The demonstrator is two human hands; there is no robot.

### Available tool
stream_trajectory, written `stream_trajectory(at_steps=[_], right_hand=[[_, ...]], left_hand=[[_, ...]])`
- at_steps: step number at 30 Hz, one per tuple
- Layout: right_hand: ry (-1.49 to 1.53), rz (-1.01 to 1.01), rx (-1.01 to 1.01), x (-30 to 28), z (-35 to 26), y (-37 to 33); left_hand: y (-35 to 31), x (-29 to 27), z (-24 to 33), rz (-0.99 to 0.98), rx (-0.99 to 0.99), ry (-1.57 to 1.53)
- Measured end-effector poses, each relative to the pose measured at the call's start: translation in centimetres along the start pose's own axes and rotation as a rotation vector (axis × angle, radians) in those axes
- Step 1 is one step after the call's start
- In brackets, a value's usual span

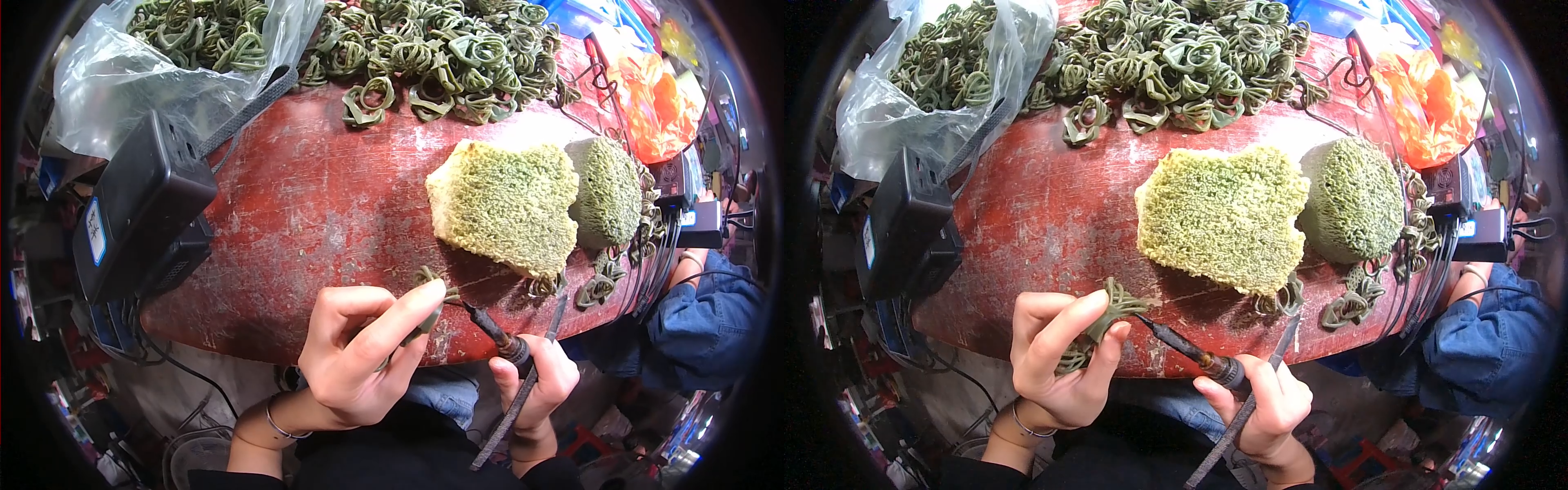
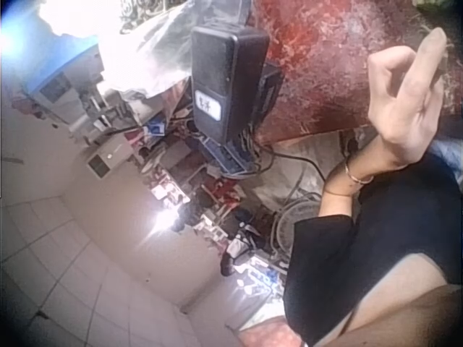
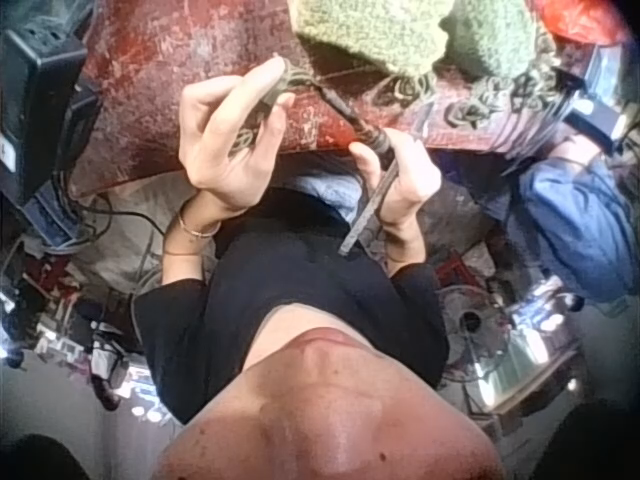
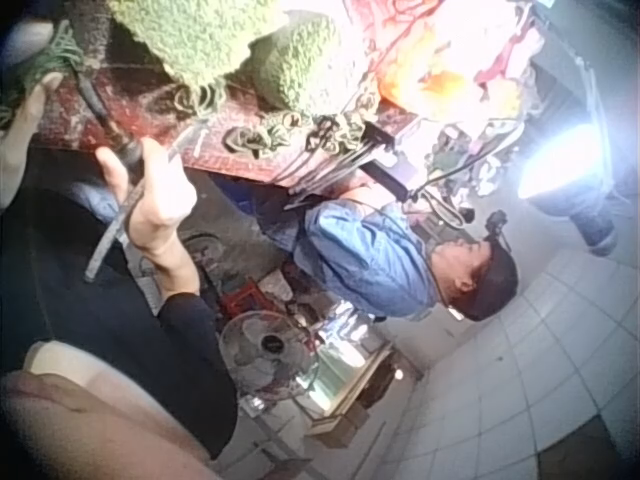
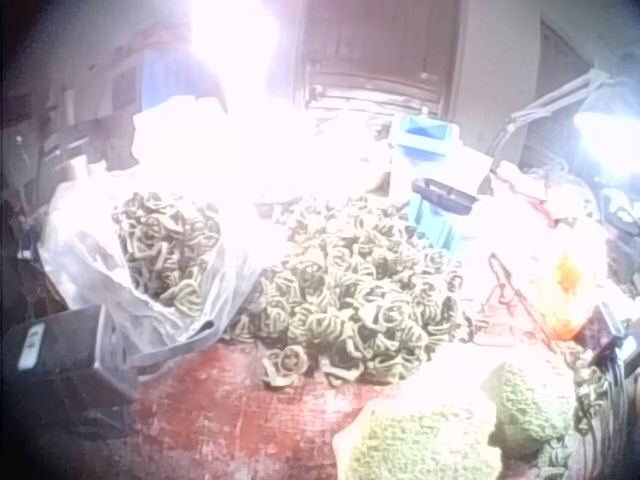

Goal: Using a heated tool to bond or shape small green decorative plastic rings at a workbench.

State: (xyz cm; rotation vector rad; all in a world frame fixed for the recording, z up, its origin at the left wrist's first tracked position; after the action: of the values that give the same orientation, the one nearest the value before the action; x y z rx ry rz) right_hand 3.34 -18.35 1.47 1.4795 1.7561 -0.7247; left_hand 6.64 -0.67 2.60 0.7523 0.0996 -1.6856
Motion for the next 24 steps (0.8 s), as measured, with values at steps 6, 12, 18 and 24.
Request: stream_trajectory(at_steps=[6, 12, 18, 24], right_hand=[[-0.003, -0.003, -0.005, -0.05, 0.06, -0.09], [-0.001, -0.006, -0.011, -0.06, -0.05, 0.05], [0.011, -0.004, -0.023, 0.01, 0.09, -0.01], [0.015, -0.009, -0.025, -0.09, 0.0, 0.15]], left_hand=[[0.05, -0.05, 0.15, -0.001, 0.005, 0.001], [-0.04, -0.12, 0.23, 0.015, -0.008, 0.01], [0.03, -0.09, 0.27, 0.007, 0.003, 0.017], [0.08, 0.02, 0.17, -0.006, -0.008, 0.001]])
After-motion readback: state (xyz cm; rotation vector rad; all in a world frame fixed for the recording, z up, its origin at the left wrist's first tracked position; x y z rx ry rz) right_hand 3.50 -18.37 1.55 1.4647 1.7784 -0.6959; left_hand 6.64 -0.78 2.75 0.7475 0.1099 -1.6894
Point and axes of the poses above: each hand's wrist, its own y-axis towards the middle knuckle, its own x-axis out of the palm, z = x × y, the point moved 9 cm from there along y, towards the middle knuckle, and after that the axes turned 12 degrees about -z, right-handed, at the moved point
